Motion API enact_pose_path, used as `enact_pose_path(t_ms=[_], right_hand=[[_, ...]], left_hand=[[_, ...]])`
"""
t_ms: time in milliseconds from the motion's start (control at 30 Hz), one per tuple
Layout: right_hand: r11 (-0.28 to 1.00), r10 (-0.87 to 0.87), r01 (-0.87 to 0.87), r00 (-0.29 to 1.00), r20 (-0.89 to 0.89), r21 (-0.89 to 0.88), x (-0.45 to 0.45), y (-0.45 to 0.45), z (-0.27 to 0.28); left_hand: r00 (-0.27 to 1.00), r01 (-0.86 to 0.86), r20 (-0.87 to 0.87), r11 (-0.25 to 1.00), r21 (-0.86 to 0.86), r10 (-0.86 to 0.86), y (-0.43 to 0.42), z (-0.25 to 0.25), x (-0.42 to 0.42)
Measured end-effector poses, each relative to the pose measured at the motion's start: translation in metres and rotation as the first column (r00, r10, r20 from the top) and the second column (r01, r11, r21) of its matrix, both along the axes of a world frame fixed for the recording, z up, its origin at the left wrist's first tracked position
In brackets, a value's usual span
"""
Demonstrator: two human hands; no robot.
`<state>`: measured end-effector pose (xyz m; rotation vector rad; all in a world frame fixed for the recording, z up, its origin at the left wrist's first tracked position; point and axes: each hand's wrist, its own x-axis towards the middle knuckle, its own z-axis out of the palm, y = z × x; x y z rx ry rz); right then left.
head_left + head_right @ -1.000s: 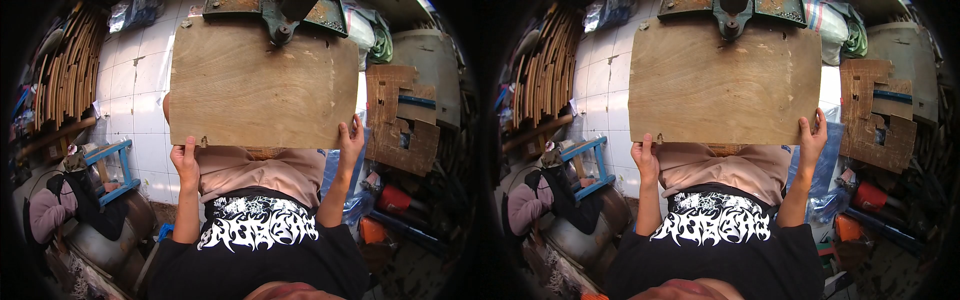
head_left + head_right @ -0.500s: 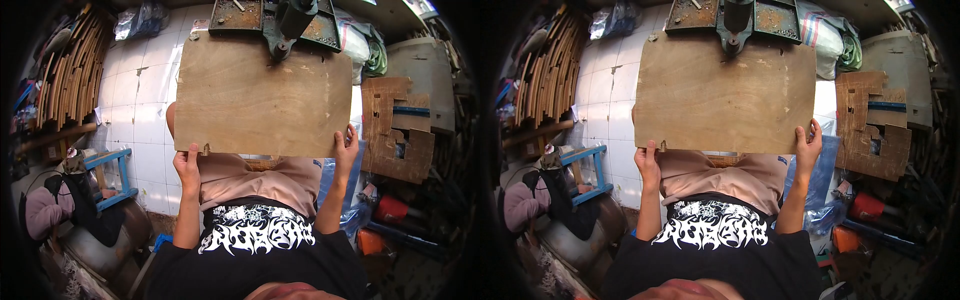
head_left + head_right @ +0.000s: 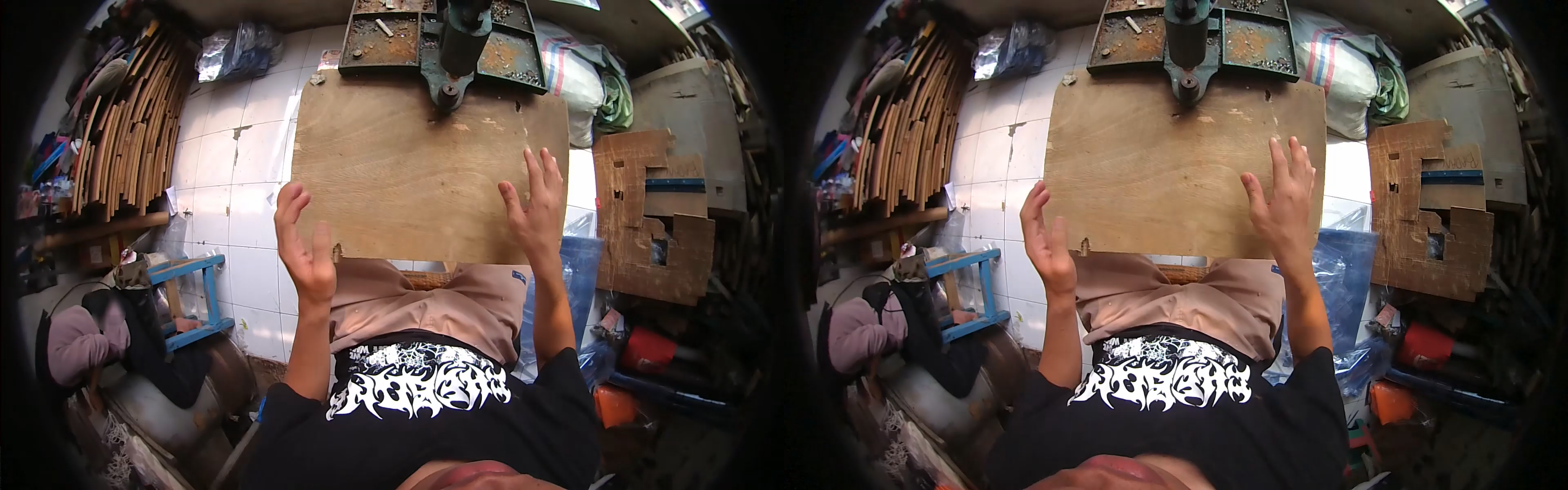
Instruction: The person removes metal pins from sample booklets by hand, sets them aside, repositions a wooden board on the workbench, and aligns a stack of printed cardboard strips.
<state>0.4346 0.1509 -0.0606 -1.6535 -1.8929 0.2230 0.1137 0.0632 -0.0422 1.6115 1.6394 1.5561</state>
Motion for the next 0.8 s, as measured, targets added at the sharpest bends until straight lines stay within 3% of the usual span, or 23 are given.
enact_pose_path(t_ms=[67,133,167,233,300,800], right_hand=[[0.993,0.109,-0.104,0.988,0.114,-0.051,-0.022,0.009,-0.004],[0.99,0.132,-0.123,0.977,0.169,-0.066,-0.042,0.017,-0.006],[0.987,0.151,-0.134,0.963,0.224,-0.086,-0.049,0.021,-0.007],[0.989,0.14,-0.124,0.951,0.276,-0.076,-0.057,0.028,-0.013],[0.996,0.092,-0.08,0.93,0.357,-0.05,-0.061,0.034,-0.018],[0.992,0.093,-0.052,0.922,0.375,-0.117,-0.068,0.041,-0.012]], left_hand=[[0.918,0.11,-0.351,0.968,-0.226,-0.186,0.034,0.012,0.022],[0.806,0.082,-0.539,0.948,-0.307,-0.245,0.067,-0.008,0.038],[0.805,0.08,-0.541,0.95,-0.303,-0.241,0.081,-0.017,0.043],[0.681,-0.004,-0.699,0.954,-0.299,-0.216,0.105,-0.026,0.048],[0.652,-0.033,-0.729,0.953,-0.301,-0.208,0.118,-0.03,0.049],[0.606,-0.075,-0.764,0.941,-0.33,-0.219,0.129,-0.032,0.05]])
